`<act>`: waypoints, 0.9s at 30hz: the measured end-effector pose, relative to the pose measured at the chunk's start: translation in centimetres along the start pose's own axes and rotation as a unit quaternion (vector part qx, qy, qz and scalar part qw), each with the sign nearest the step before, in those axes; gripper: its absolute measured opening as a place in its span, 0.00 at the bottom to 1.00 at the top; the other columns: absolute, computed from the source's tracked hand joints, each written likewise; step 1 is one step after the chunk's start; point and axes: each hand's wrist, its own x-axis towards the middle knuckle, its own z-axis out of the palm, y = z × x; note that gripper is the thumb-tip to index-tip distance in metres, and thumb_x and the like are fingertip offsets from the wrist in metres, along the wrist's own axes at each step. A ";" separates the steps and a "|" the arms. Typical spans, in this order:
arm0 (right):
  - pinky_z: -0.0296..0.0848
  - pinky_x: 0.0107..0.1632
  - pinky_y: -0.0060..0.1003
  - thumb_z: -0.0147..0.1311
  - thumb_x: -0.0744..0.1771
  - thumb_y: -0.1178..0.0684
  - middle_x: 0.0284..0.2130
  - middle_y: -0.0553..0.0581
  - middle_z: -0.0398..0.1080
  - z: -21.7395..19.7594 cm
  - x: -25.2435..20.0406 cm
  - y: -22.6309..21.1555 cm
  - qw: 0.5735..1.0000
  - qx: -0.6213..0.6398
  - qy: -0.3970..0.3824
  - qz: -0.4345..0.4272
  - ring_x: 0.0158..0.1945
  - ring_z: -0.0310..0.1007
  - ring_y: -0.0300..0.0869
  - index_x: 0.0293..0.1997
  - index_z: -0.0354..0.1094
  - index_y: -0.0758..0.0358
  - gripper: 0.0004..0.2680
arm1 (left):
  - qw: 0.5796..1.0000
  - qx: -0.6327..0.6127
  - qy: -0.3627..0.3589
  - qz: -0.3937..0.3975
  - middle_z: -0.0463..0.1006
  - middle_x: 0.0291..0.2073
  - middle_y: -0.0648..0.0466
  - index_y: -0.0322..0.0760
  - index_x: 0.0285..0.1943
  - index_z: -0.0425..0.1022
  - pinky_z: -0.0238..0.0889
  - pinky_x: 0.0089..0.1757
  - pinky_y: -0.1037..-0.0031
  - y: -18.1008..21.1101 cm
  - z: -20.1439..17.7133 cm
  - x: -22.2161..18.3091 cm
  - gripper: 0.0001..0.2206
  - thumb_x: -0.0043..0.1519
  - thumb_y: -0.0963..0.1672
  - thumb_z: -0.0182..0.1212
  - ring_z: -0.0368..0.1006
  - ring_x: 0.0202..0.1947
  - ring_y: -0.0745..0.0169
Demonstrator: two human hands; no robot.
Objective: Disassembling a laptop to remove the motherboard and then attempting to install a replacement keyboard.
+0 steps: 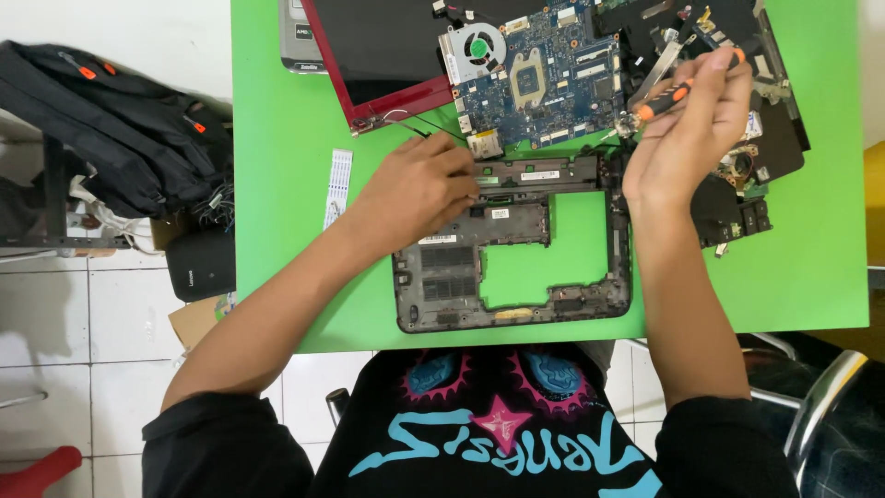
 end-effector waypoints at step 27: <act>0.66 0.31 0.33 0.49 0.73 0.49 0.32 0.52 0.58 0.4 -0.3 1.1 0.997 0.004 -0.075 -0.027 0.32 0.56 0.35 0.40 0.57 0.58 0.08 | 0.986 0.010 -0.130 0.100 0.74 0.23 0.56 0.44 0.28 0.76 0.62 0.27 0.68 11.9 4.2 -1.2 0.06 0.57 0.41 0.59 0.69 0.26 0.59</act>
